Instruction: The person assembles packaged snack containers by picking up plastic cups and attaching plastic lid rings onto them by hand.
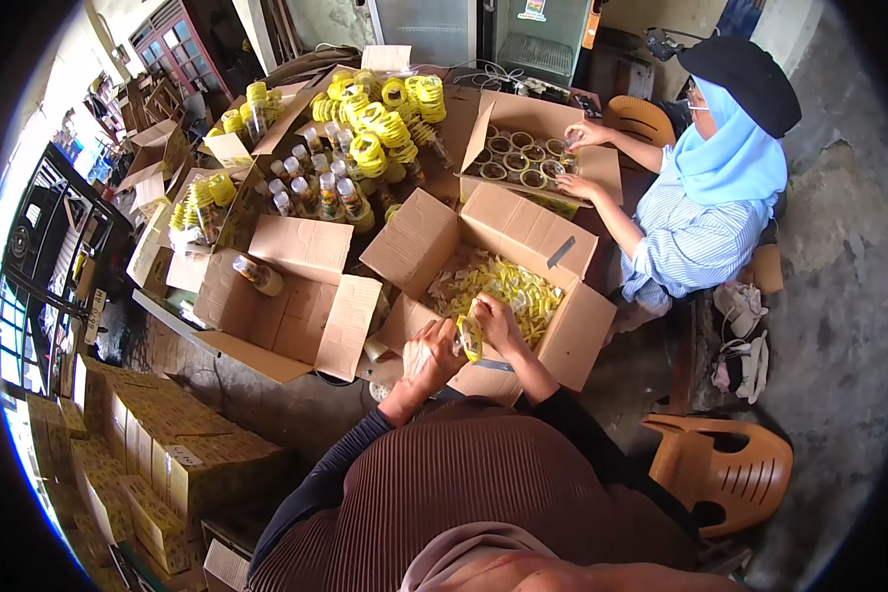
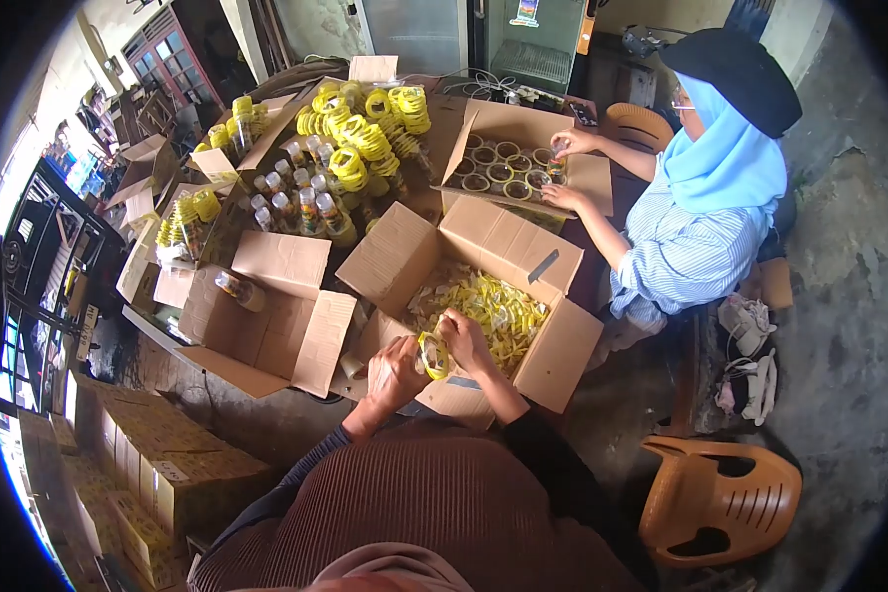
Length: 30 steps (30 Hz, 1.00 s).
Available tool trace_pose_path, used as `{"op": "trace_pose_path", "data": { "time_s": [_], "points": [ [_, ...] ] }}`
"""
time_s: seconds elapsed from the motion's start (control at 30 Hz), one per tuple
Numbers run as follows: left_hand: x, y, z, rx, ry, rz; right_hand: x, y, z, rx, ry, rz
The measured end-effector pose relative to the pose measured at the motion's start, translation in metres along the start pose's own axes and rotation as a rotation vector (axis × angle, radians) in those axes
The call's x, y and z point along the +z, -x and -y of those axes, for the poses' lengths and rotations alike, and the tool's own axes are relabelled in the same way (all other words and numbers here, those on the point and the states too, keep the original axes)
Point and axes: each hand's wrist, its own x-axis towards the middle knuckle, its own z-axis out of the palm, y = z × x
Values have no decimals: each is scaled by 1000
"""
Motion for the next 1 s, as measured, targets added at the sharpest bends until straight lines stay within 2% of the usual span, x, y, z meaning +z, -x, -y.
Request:
{"op": "trace_pose_path", "data": {
  "time_s": [0.13, 0.23, 0.27, 0.33, 0.37, 0.47, 0.5, 0.6, 0.67, 0.7, 0.83, 0.93, 1.0],
  "points": [
    [16, -2, 5, -20, -18, 2, -1, -1, -13, 91, 78, -69],
    [24, 0, 7, 27, 42, 2, -7, -2, -20, 274, 223, -167],
    [24, 0, 8, 27, 45, 6, -19, -4, -37, 279, 223, -169],
    [20, 0, 11, 126, 89, -115, -56, -4, -92, 277, 423, -206],
    [7, -3, 4, 47, 106, -22, -70, -1, -89, 292, 410, -181],
    [10, -4, 23, 23, 187, -84, -81, 8, -60, 343, 410, -137],
    [-4, -10, 18, -63, 265, 76, -78, 13, -49, 318, 369, -179],
    [24, 4, 48, 7, 206, -27, -74, 19, -35, 348, 374, -265],
    [9, -6, 34, -43, 297, 28, -69, 23, -65, 35, 311, -271],
    [6, -9, 30, -56, 365, 50, -65, 22, -60, -23, 314, -268],
    [7, -13, 28, -87, 463, 78, -67, 16, -13, -1, 391, -179],
    [5, -16, 22, -118, 442, 134, -52, 12, 36, -118, 358, -195],
    [9, -18, 22, -116, 396, 155, -42, 16, 63, -169, 386, -91]
  ]
}}
